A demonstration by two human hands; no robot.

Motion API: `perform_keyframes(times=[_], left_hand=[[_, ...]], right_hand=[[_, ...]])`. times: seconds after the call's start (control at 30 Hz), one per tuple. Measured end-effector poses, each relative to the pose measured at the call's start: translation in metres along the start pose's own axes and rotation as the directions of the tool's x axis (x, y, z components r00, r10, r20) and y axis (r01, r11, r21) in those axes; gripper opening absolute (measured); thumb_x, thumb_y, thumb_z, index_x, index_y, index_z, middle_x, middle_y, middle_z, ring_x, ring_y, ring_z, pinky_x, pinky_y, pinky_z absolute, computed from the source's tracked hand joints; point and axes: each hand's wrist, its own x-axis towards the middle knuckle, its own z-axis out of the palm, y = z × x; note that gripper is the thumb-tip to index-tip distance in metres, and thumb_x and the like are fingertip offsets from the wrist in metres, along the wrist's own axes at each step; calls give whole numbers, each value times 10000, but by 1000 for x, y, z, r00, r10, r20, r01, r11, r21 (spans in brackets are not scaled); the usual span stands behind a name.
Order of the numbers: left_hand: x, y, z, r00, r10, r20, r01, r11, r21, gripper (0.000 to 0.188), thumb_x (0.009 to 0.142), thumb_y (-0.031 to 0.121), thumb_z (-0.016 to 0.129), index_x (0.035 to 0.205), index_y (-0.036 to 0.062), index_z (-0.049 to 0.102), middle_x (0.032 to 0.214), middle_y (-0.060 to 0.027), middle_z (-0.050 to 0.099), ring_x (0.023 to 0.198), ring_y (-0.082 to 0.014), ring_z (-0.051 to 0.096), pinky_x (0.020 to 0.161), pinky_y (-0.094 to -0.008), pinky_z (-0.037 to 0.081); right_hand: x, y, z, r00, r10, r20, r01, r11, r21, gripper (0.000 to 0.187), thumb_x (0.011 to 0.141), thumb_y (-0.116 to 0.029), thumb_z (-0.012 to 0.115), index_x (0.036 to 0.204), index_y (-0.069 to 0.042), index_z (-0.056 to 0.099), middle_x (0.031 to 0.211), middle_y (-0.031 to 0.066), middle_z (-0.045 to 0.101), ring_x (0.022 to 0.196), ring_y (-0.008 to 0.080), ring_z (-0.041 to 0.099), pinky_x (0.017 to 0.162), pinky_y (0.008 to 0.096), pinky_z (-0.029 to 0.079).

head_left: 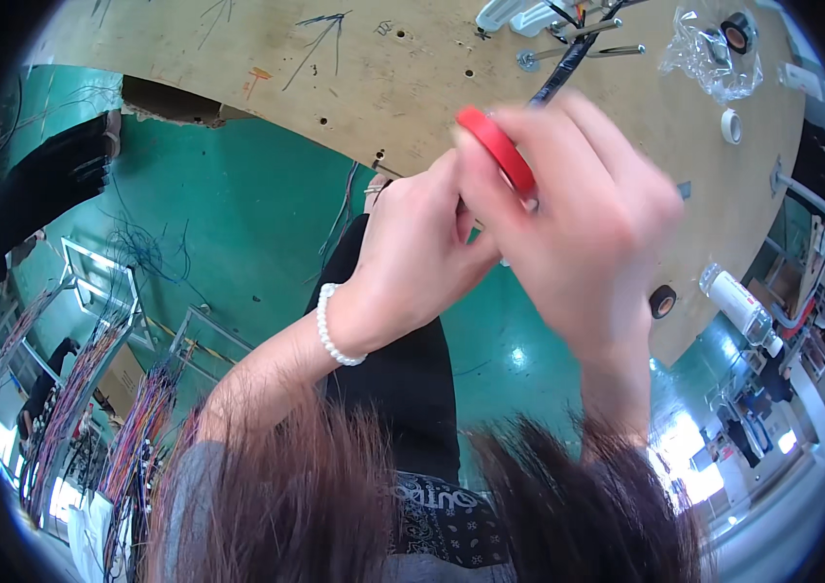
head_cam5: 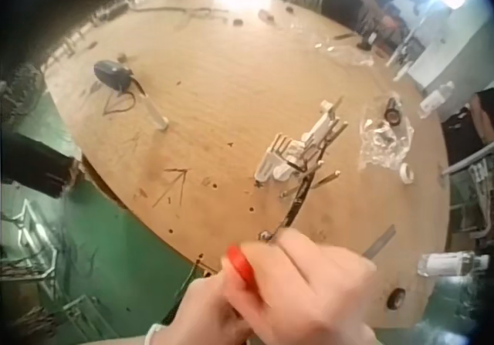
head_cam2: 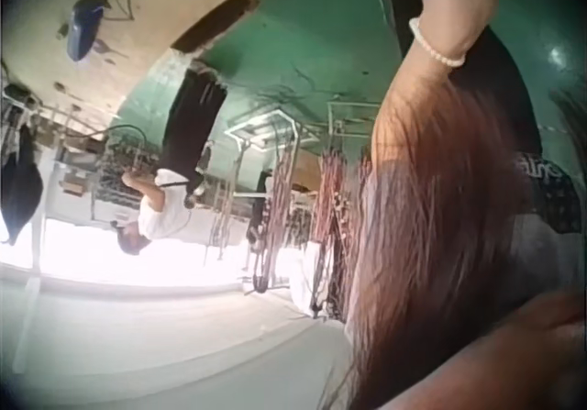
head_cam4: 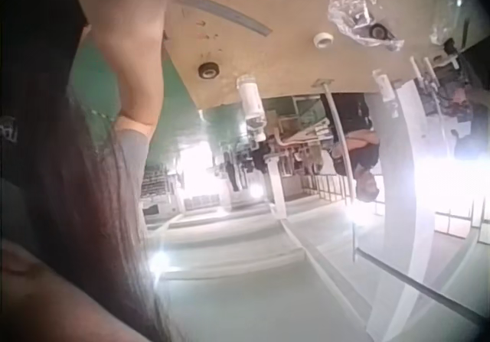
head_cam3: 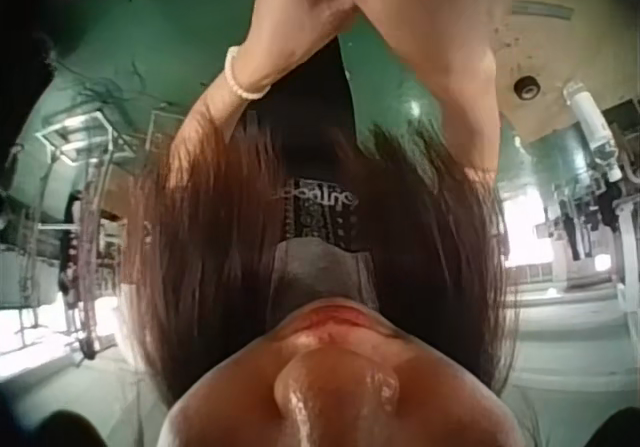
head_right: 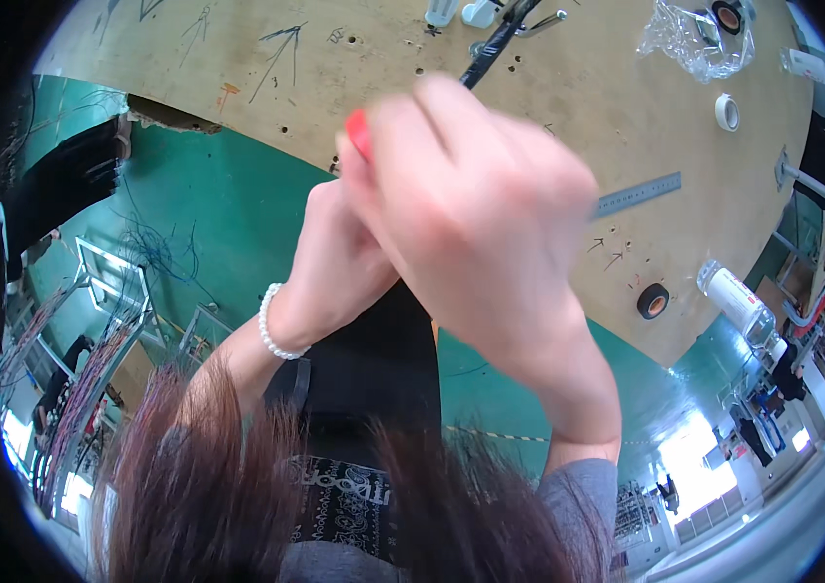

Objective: Assembling and taping an electrical wire harness with connectors and measuring with a ruler.

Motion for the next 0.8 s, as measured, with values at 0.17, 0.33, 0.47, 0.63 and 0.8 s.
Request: perform_keyframes(times=[0.17,0.33,0.47,0.63,0.8], left_hand=[[4,-4,-1,984,-168,-53,146,948,-283,383,927,215,594,636,-33,557,545,-134,570,493,-227,578,502,-318,426],[17,12,-20,881,-384,278,473,749,-465,567,1023,424,444,669,4,586,503,11,477,447,-57,420,425,-229,302],[25,9,-28,781,-428,456,623,592,-511,567,1022,445,424,677,25,587,495,20,463,395,-45,362,365,-208,235],[22,9,-38,712,-442,545,701,489,-520,526,1020,426,422,744,11,590,519,0,490,395,-50,350,394,-203,279],[16,13,-38,806,-384,450,567,718,-403,393,1024,323,445,802,35,592,613,42,479,513,-33,406,440,-198,327]], right_hand=[[11,4,7,999,32,-14,-31,998,61,173,806,-185,740,838,-29,675,690,50,591,573,117,561,501,266,408],[-85,20,22,758,572,315,-615,462,639,413,975,-363,562,1154,5,620,1149,114,634,992,189,598,850,321,469],[-54,41,77,889,202,411,-366,-223,903,553,994,-404,513,1367,3,477,1428,147,479,1325,245,439,1116,393,312],[-48,51,73,928,-40,370,-366,84,927,635,961,-567,476,1272,-18,541,1289,166,563,1234,240,512,1059,368,367],[-61,35,47,786,247,567,-599,74,797,368,1022,-313,489,1179,12,563,1124,78,601,1022,130,582,876,270,470]])
